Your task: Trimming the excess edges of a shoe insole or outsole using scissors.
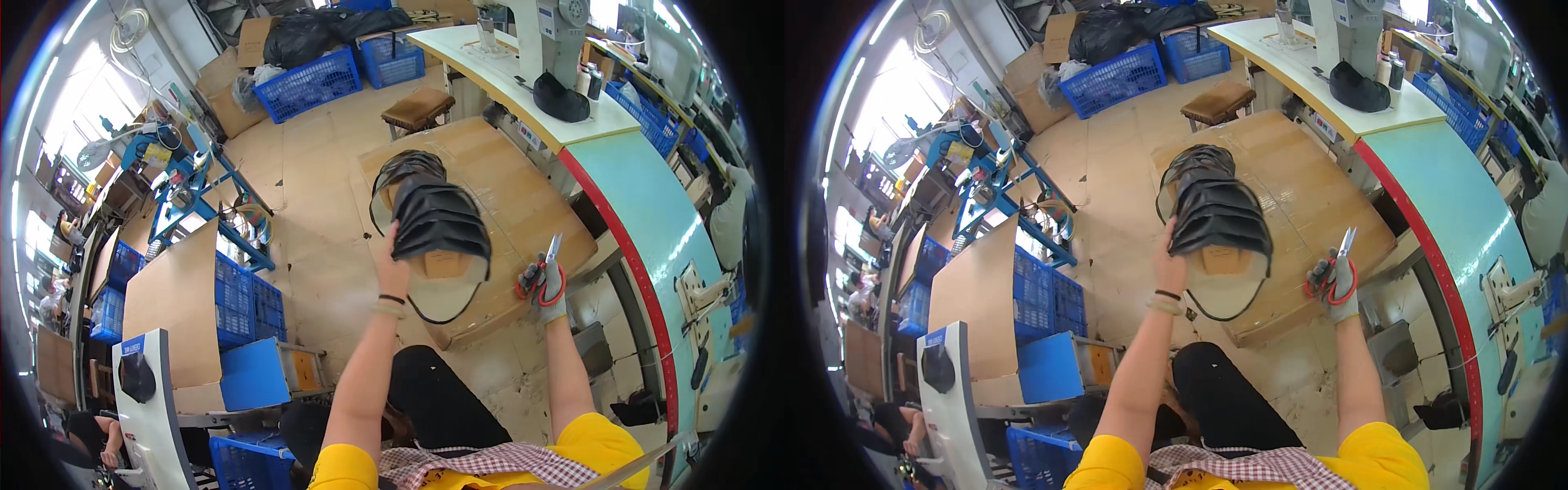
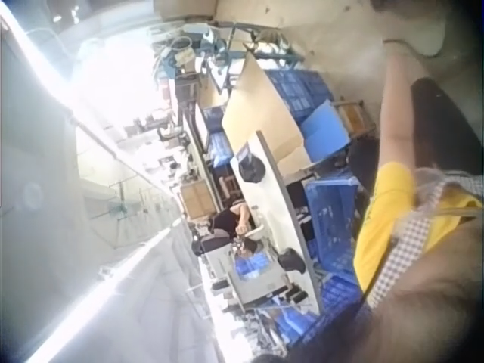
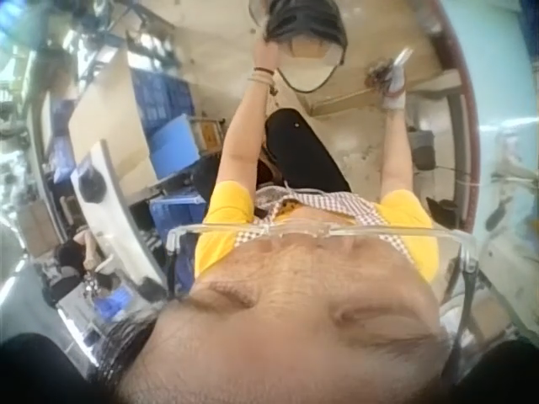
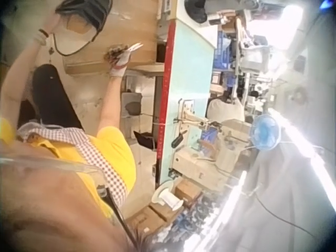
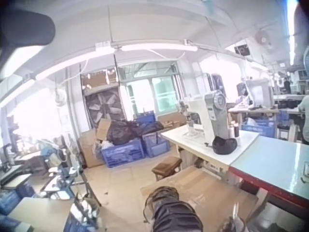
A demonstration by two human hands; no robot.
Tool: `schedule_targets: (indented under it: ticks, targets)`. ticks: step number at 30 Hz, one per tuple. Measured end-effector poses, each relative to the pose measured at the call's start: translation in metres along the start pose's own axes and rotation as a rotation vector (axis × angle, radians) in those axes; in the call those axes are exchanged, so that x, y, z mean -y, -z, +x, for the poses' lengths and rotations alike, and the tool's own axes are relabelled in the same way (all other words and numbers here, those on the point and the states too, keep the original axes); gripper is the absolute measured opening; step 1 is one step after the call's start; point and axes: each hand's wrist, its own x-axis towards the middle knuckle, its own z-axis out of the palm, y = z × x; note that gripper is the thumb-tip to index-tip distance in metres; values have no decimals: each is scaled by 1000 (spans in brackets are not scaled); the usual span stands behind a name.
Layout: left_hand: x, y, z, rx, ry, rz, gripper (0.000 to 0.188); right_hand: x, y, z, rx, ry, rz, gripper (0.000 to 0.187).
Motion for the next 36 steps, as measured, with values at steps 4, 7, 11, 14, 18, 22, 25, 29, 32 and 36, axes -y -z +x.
schedule_targets:
  ticks: [4,7,11,14,18,22,25,29,32,36]
  targets:
    - [79,28,47,-235,318,358,61,-6,-21,-4,-38,-42,23,35]
    - [107,37,69,-434,404,251,73,-9,-32,-7,-35,-56,-45,35]
    - [99,26,97,47,351,78,81,-5,-23,-13,-72,-54,-96,36]
    - [100,11,112,2,329,137,70,-6,-28,-13,-64,-56,-107,36]
    - [72,-43,108,85,271,123,68,-2,-22,-13,-111,-21,-158,35]
    - [101,-65,102,143,320,-369,74,-5,-31,-8,-141,-76,-201,33]
    - [114,-50,92,-99,400,61,74,-11,-34,-5,-173,-96,-220,31]
    - [91,10,44,-103,498,-256,51,-12,-30,-4,-201,-99,-175,33]
    - [89,109,-17,78,603,-190,49,-14,-24,3,-125,-103,-246,27]
    - [30,281,-137,-117,782,103,31,-22,-64,-14,-19,-111,-469,35]
